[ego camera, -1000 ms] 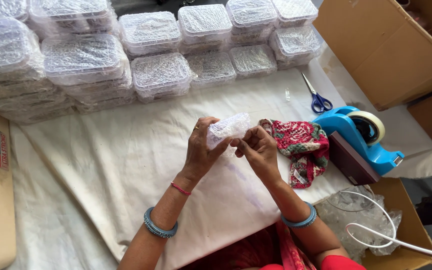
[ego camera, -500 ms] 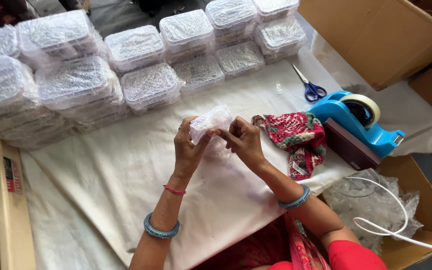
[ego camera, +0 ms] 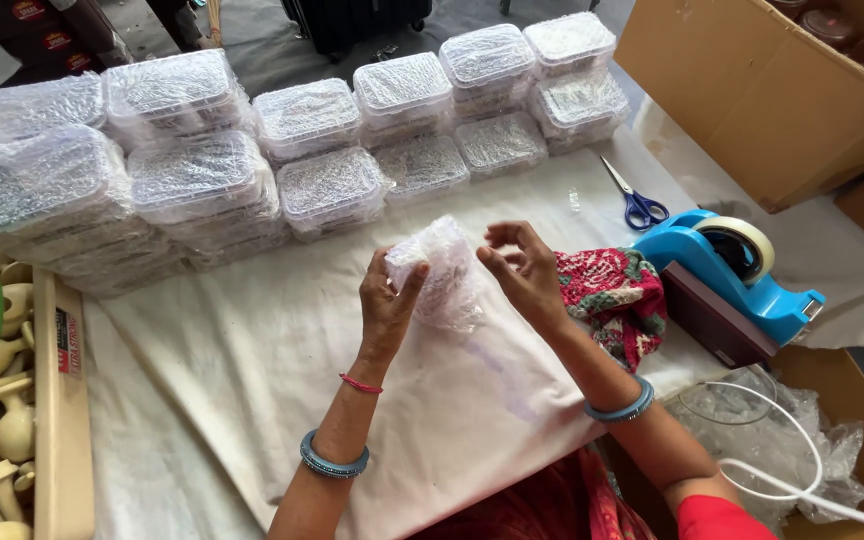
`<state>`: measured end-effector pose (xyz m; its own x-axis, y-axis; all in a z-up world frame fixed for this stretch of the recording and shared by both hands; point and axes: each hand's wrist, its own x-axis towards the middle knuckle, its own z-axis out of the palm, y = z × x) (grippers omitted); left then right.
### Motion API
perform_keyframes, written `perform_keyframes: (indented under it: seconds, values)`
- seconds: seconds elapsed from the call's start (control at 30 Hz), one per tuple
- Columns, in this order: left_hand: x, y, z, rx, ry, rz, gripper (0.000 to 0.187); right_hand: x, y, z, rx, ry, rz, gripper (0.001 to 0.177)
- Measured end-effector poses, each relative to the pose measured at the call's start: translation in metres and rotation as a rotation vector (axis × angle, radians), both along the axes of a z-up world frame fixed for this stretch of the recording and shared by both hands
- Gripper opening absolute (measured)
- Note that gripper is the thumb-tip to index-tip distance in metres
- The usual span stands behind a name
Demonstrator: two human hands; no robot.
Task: The person wraps plastic boxes containing patterned stamps in bubble wrap by hand and organizes them into rows.
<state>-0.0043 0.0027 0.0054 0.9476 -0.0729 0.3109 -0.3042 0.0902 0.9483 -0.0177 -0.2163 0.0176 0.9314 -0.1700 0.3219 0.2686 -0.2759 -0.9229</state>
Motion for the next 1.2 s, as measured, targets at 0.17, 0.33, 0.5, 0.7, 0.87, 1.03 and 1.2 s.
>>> perform_keyframes:
  seconds: [0.17,0.33,0.5,0.7,0.87,1.03,1.2]
  values:
    - [-0.003,-0.004,0.005,0.089,-0.058,-0.001,0.05,0.011,0.015,0.029,-0.113,-0.049,0.168,0.063]
    - [-0.001,-0.001,0.003,0.073,-0.039,-0.022,0.047,0.026,0.013,0.003,-0.013,0.053,0.301,0.062]
    - [0.005,-0.002,-0.002,0.054,-0.024,-0.016,0.047,0.027,0.012,-0.002,-0.177,-0.078,0.251,0.065]
    - [0.008,0.006,-0.024,-0.105,0.036,-0.012,0.047,0.025,0.001,0.0,0.087,-0.048,0.402,0.078]
    - [0.031,0.018,-0.09,-0.404,0.243,0.018,0.052,0.029,-0.007,-0.015,0.148,0.078,0.332,0.073]
    - [0.014,0.007,-0.037,-0.614,0.379,-0.072,0.061,0.025,0.002,-0.019,0.122,0.222,0.527,0.068]
    - [0.012,0.017,-0.027,-0.262,0.282,-0.001,0.071,0.023,0.001,-0.008,0.148,0.306,0.519,0.064]
